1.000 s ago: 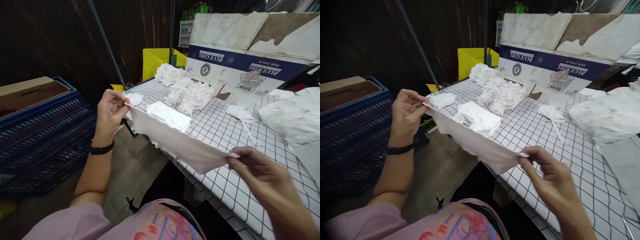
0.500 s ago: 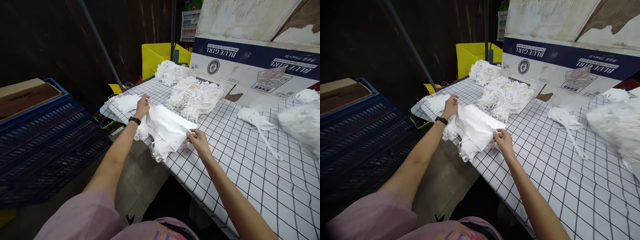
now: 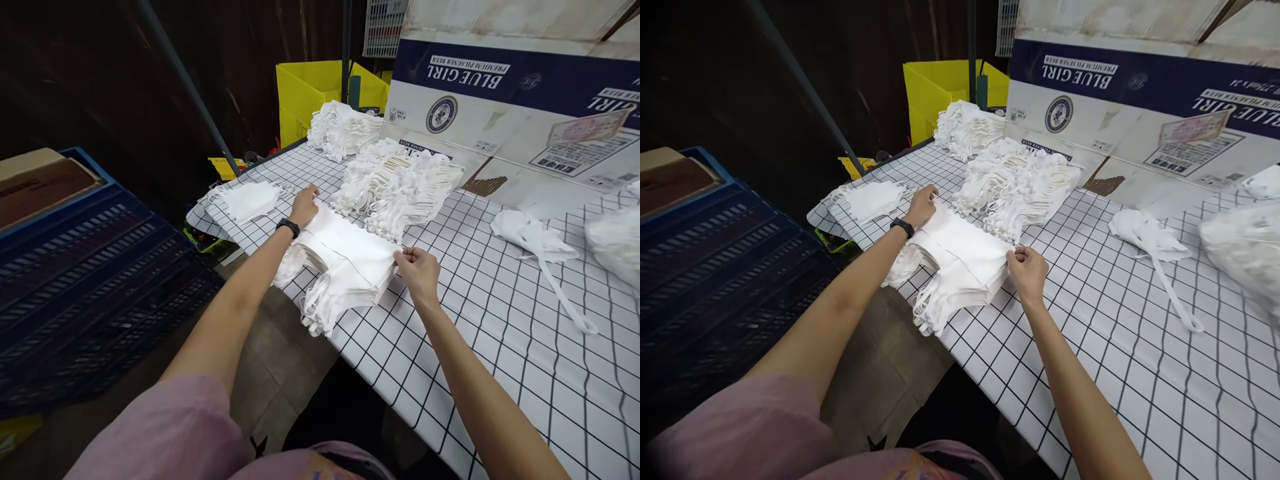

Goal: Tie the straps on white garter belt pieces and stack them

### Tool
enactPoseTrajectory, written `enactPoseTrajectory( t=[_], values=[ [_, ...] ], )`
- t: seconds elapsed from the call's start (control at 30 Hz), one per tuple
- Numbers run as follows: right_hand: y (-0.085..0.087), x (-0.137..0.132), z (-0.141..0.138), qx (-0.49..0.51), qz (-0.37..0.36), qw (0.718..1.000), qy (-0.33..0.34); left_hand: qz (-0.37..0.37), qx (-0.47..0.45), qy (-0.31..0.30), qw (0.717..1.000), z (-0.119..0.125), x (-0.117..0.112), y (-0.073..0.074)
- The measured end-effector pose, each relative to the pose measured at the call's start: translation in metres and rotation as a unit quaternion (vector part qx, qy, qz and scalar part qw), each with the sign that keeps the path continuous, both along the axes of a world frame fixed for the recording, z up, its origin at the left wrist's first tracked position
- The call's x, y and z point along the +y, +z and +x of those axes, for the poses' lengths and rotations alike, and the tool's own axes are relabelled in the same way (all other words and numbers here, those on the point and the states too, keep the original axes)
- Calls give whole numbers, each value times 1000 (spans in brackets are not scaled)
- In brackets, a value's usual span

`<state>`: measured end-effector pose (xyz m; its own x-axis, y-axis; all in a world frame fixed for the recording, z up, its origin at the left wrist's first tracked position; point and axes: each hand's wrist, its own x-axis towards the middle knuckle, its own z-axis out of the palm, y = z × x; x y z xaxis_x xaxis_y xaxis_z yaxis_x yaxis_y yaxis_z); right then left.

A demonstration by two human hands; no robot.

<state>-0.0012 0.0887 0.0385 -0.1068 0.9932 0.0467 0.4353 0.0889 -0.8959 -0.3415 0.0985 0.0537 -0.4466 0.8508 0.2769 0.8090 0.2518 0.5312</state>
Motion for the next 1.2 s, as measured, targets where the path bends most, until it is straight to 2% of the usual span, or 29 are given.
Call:
enactPoseTrajectory(
  t=[0.17, 0.33, 0.43, 0.5, 0.6, 0.67, 0.8, 0.97, 1.1, 1.2],
  values=[
    [-5, 7, 1, -23, -10, 1000, -15, -24, 18, -26, 999, 4, -1, -3],
    [-9, 8, 3, -14, -24, 1000, -1, -41, 22, -42, 998, 5, -7, -5],
    [-6, -3, 3, -48, 26, 998, -19, -45, 8, -42, 998, 0, -10, -3],
    [-4, -17, 4, -61, 99, 993, -17, -46, -11, -40, 998, -4, -12, -2],
    [-4, -40, 5, -88, 215, 972, 49, -43, -21, -45, 998, -10, -14, -1],
    [-9, -51, 6, -116, 243, 957, 110, -46, -7, -60, 997, -12, -16, -2],
    [-23, -57, 11, -162, 206, 948, 181, -66, 15, -90, 994, -12, -18, -7],
    [-34, -52, 9, -170, 202, 946, 191, -86, 39, -113, 989, -14, -26, -9],
    [-36, -56, 11, -174, 196, 943, 203, -41, 55, -104, 992, -7, -43, 0],
    [-35, -66, 23, -188, 195, 937, 219, 64, 95, -65, 991, 16, -56, 9]
  ],
)
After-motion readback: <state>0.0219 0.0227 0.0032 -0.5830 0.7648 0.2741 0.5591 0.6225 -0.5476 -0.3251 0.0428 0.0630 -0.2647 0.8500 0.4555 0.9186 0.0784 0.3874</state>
